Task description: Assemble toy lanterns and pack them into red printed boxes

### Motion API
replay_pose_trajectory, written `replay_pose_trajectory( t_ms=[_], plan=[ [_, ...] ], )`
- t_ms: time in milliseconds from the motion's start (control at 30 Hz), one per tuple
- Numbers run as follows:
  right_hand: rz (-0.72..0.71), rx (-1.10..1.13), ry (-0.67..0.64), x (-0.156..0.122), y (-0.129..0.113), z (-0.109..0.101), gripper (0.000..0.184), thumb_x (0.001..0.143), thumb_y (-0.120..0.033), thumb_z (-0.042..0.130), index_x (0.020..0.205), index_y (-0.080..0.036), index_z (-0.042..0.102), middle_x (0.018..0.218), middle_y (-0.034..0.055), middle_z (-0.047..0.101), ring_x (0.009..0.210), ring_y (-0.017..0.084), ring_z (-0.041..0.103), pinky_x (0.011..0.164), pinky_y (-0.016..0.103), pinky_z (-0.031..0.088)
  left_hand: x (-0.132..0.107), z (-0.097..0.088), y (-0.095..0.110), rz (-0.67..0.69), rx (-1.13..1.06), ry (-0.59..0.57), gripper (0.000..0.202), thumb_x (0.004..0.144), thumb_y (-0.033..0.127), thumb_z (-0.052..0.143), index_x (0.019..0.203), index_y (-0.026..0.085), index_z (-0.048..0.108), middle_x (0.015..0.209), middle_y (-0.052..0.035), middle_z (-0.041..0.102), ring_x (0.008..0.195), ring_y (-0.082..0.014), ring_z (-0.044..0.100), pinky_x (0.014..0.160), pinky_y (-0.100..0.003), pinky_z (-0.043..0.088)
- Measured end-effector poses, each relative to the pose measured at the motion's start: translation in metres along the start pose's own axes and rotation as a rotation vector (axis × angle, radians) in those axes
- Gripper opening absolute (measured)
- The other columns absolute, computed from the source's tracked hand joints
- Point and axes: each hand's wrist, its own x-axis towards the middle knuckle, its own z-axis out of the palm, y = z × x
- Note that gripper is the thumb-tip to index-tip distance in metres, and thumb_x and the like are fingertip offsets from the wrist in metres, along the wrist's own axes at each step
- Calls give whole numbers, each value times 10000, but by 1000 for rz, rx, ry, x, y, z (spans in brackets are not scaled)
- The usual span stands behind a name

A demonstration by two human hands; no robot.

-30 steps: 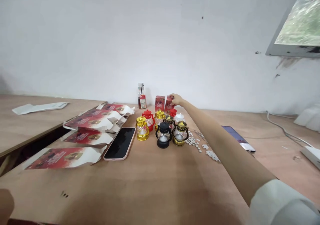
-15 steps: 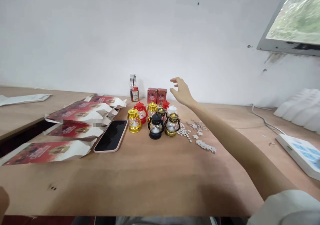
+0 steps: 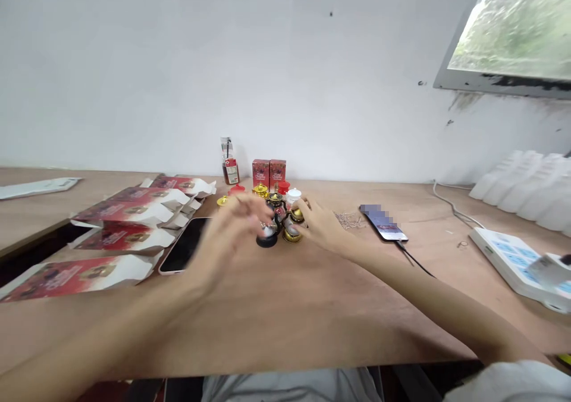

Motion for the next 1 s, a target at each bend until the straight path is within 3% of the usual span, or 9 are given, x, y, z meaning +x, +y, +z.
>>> replay_pose_trajectory(
  t_ms=[133,167,300,400,533,667,733,833,1000],
  plan=[
    [-156,-8,315,-29,-12,7,202,851,-246,542,1030,-157,513,926,92,548,785,180,562,610,274,478,-11,21,-51,-736,-291,-90,457,798,554,493,976,133,520,980,-136,646,833,-232,646,741,-396,531],
    [-266,-29,412,-37,-16,9,173,857,-222,530,1020,-167,522,880,79,549,759,167,554,596,262,471,-11,25,-61,-808,-366,-123,519,797,604,450,993,128,515,987,-146,648,859,-251,648,767,-423,526],
    [-774,-25,595,-64,-28,15,151,817,-131,559,906,-252,570,778,-1,570,660,117,514,619,258,475,-6,37,-76,-648,-465,-191,450,744,528,579,1005,161,560,981,-99,680,901,-230,649,822,-372,509],
    [-930,87,580,-71,-25,22,73,811,-243,599,854,-300,583,848,-27,606,719,112,542,718,271,493,1,38,-74,-421,-368,-151,416,641,410,703,964,170,596,1007,-88,687,929,-250,645,835,-373,503],
    [-640,90,575,-71,-9,27,163,851,-336,512,951,-229,582,921,62,621,867,187,562,776,357,470,8,26,-73,-81,20,-80,465,595,370,764,968,146,601,1062,-109,663,998,-272,609,885,-410,478],
    [-61,-116,233,-66,5,31,189,872,-212,431,943,-162,600,936,122,639,924,252,540,804,396,414,11,17,-74,123,288,-39,475,638,354,749,1017,129,572,1111,-126,637,1089,-265,560,981,-422,417],
    [104,-174,89,-64,11,35,227,879,-207,419,998,-145,603,1001,145,645,994,281,517,841,402,391,11,18,-76,191,352,-51,438,663,318,729,1021,128,564,1119,-125,630,1101,-259,554,984,-414,414],
    [159,-166,-59,-61,18,41,287,888,-197,419,1124,-148,575,1101,134,642,1080,281,491,883,393,373,10,21,-82,260,424,-103,412,679,270,715,1040,140,563,1130,-112,626,1093,-249,563,965,-387,429],
    [133,-161,-229,-59,23,45,312,870,-59,377,1041,-132,628,1057,114,660,1057,252,517,899,358,376,7,22,-94,298,480,-153,435,687,218,699,1092,164,551,1137,-97,624,1088,-237,575,953,-360,435]
  ],
)
